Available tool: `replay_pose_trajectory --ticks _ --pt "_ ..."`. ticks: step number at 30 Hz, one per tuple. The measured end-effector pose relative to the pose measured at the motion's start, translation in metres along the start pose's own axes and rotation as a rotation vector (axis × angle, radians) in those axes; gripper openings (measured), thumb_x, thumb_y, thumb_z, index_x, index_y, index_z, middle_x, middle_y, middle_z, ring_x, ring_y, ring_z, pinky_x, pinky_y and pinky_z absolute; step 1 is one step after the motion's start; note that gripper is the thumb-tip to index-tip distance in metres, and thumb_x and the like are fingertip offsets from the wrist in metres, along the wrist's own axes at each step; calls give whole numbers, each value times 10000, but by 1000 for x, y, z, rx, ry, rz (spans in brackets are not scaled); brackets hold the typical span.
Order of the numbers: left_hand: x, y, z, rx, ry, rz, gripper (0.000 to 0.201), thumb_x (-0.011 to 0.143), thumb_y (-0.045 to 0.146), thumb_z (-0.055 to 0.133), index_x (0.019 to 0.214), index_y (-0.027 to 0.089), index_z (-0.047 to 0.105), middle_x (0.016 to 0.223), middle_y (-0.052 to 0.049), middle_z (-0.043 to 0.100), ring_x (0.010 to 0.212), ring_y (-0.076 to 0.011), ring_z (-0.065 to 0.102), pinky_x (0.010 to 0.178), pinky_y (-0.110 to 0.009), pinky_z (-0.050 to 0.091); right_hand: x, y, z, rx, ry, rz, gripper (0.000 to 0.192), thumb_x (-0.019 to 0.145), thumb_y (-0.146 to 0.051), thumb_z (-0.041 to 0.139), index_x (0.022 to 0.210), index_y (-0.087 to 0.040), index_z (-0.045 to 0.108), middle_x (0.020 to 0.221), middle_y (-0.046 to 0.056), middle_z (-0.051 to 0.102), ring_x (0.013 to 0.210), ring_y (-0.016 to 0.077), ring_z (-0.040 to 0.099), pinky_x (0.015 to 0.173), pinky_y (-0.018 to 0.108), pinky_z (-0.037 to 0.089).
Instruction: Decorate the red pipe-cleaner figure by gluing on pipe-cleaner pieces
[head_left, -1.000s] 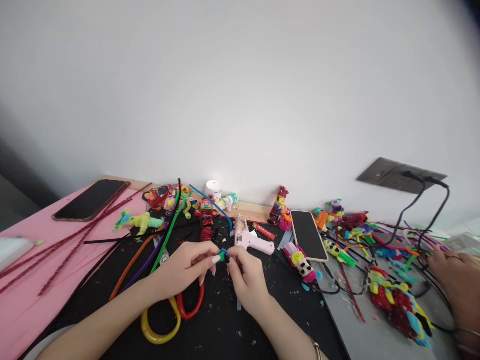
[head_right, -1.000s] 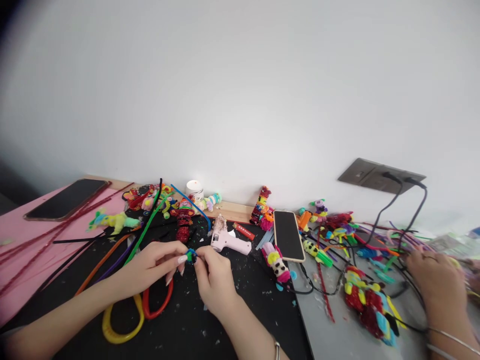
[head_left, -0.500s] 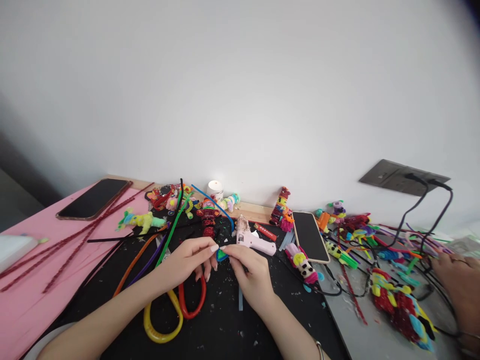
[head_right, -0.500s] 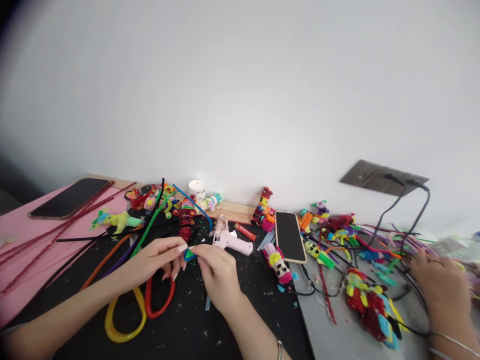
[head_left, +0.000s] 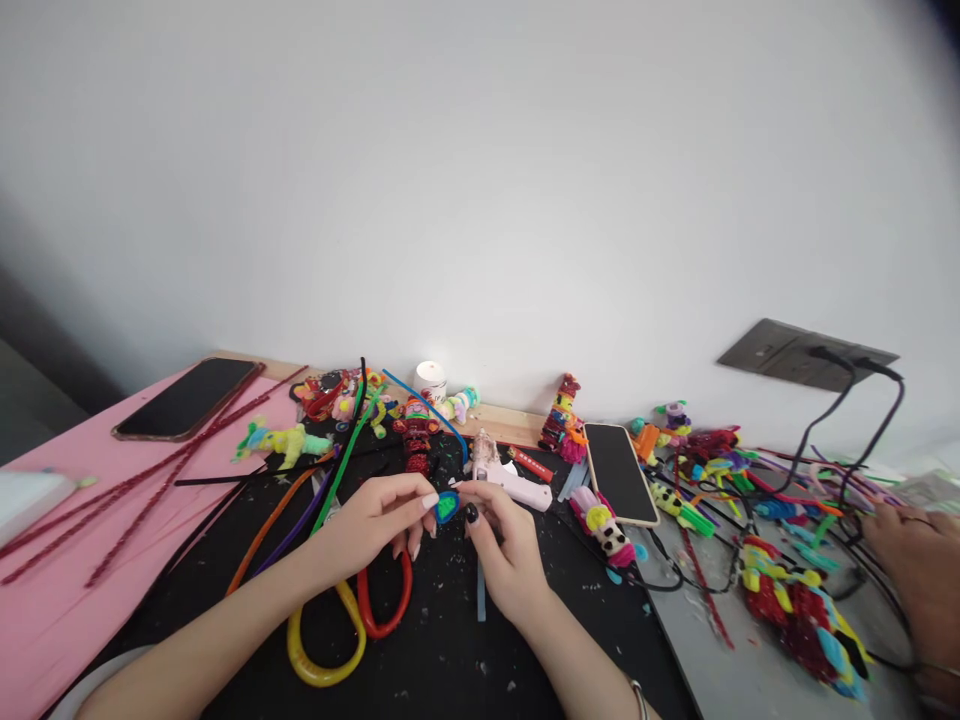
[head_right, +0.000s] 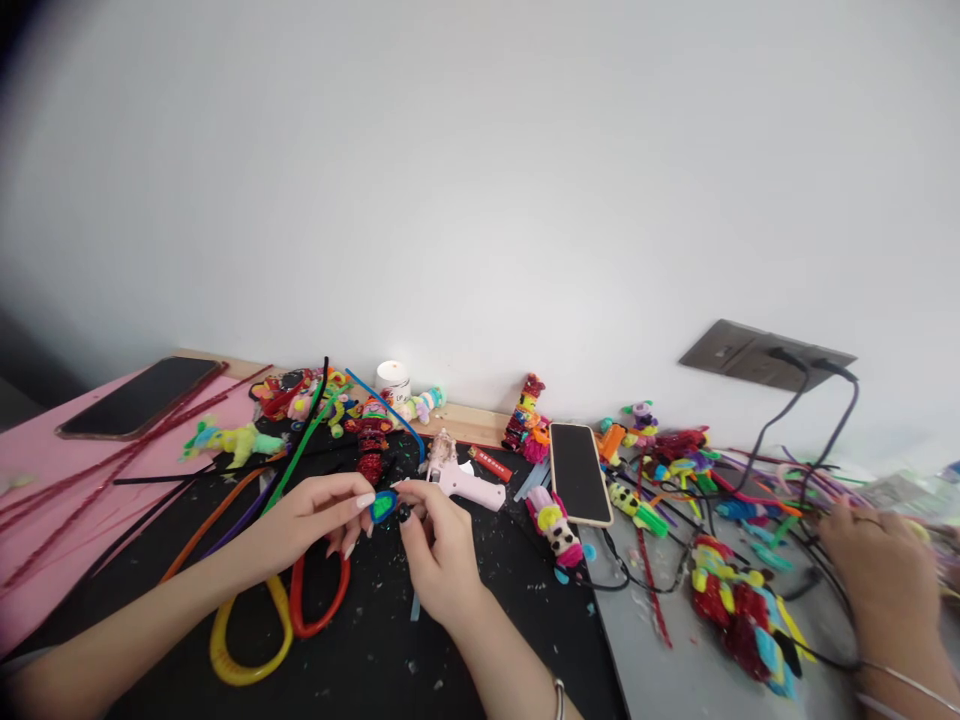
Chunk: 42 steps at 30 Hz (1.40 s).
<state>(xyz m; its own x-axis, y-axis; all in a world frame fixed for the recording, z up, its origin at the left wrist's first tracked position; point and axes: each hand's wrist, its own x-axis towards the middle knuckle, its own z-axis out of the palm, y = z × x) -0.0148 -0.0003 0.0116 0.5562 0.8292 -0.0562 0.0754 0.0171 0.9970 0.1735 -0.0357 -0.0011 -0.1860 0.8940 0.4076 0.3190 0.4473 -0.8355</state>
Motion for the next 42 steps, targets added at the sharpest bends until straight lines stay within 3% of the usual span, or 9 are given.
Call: replay_pose_trajectory --ticks 5,21,24,29,31,33,38,40,42 --pt "-3 2 6 125 -55 7 313 888 420 474 739 167 584 557 35 547 477 -103 535 469 -201 402 0 -1 3 38 -18 37 183 896 -190 435 1003 -177 583 712 -2 570 599 124 515 559 233 414" --pt "-1 -2 6 212 -111 -26 291 909 387 448 758 168 564 569 36 571 443 -89 493 461 -198 356 2 2 0 74 -154 58 193 915 -176 399 1041 -208 541 739 -14 523 622 122 475 575 230 390" --pt "-2 -3 5 190 -102 -25 290 901 396 464 745 167 553 625 23 596 461 -91 518 458 -199 356 10 1 -13 -78 -154 5 253 873 -157 457 1111 -204 527 796 1 571 616 125 493 571 234 402" --pt "-2 -3 3 136 -44 -32 317 879 431 490 705 168 524 620 20 594 463 -94 530 450 -199 359 41 13 -60 -522 58 23 205 856 -126 456 1005 -178 588 939 69 634 821 189 563 747 300 439" --pt "-1 -3 2 106 -27 -25 326 874 442 490 702 167 522 631 13 599 467 -97 539 446 -201 360 53 24 -76 -706 41 104 167 833 -124 509 960 -157 613 965 93 650 913 223 564 820 331 429" --pt "0 -3 2 89 -12 -12 337 874 446 482 695 164 524 616 13 588 463 -99 539 445 -202 357 63 36 -85 -846 -88 158 180 813 -103 536 959 -151 630 983 106 663 957 237 558 846 339 416" --pt "1 -4 0 82 42 22 354 878 443 485 667 161 520 570 28 551 446 -92 522 452 -204 342 75 59 -86 -837 -179 177 95 757 -94 618 802 -172 648 800 70 683 794 212 590 702 285 423" --pt "0 -4 -1 75 54 29 356 883 444 484 669 161 518 573 29 554 447 -90 520 459 -206 342 76 61 -84 -817 -157 178 79 770 -103 602 753 -177 626 776 64 676 768 204 597 683 280 422" --pt "-1 -5 -1 63 68 31 352 888 440 482 674 162 516 575 33 550 446 -87 516 463 -207 342 75 59 -84 -805 -88 172 94 810 -107 541 821 -172 608 861 84 674 831 210 602 732 294 429"
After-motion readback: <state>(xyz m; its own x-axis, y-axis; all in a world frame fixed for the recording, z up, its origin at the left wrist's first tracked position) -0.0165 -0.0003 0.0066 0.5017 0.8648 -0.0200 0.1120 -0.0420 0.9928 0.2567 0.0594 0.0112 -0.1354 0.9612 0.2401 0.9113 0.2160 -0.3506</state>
